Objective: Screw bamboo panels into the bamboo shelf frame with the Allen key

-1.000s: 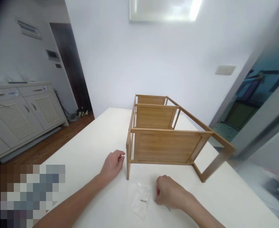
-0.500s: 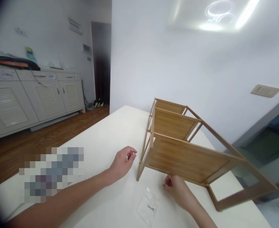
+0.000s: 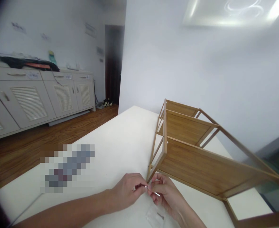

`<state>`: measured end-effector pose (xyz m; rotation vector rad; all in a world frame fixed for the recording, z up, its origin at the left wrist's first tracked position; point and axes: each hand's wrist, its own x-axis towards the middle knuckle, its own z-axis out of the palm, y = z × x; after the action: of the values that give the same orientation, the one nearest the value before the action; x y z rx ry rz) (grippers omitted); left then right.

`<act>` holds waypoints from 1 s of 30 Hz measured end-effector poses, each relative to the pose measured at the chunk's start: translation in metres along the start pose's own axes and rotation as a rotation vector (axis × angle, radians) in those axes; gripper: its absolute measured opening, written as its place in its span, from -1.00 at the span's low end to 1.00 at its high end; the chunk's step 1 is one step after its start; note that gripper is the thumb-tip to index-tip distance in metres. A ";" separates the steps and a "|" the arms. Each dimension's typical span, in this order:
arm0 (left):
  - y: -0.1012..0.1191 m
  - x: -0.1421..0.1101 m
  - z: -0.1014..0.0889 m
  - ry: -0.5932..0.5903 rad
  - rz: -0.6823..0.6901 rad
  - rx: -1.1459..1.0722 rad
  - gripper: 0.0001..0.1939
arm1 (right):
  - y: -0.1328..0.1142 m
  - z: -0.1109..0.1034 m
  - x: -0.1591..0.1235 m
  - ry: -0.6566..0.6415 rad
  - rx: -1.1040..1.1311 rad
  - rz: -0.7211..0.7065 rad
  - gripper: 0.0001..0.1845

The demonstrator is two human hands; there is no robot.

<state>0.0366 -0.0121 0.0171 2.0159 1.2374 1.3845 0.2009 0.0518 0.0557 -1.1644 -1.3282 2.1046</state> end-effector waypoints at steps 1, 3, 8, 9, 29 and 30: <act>0.000 0.001 -0.002 -0.009 0.017 0.012 -0.82 | 0.001 0.000 0.002 -0.002 0.016 0.002 -0.57; 0.000 0.001 -0.004 -0.032 0.047 0.043 -0.82 | 0.002 0.000 0.004 -0.011 0.034 -0.002 -0.57; -0.006 0.006 -0.008 0.086 -0.078 0.102 -0.82 | -0.003 -0.011 0.006 -0.042 -0.018 -0.054 -0.64; -0.010 0.008 -0.009 0.122 -0.148 0.107 -0.82 | -0.004 -0.016 0.006 -0.047 -0.042 -0.070 -0.65; -0.072 0.063 -0.015 -0.034 -0.504 0.523 -0.73 | 0.023 -0.058 0.055 0.437 -2.156 -0.725 -0.27; -0.074 0.063 -0.014 -0.037 -0.495 0.520 -0.73 | 0.025 -0.059 0.056 0.434 -2.150 -0.723 -0.27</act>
<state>-0.0011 0.0770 0.0033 1.8211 2.0649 0.8412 0.2190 0.1112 -0.0028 -1.0163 -2.8399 -0.7055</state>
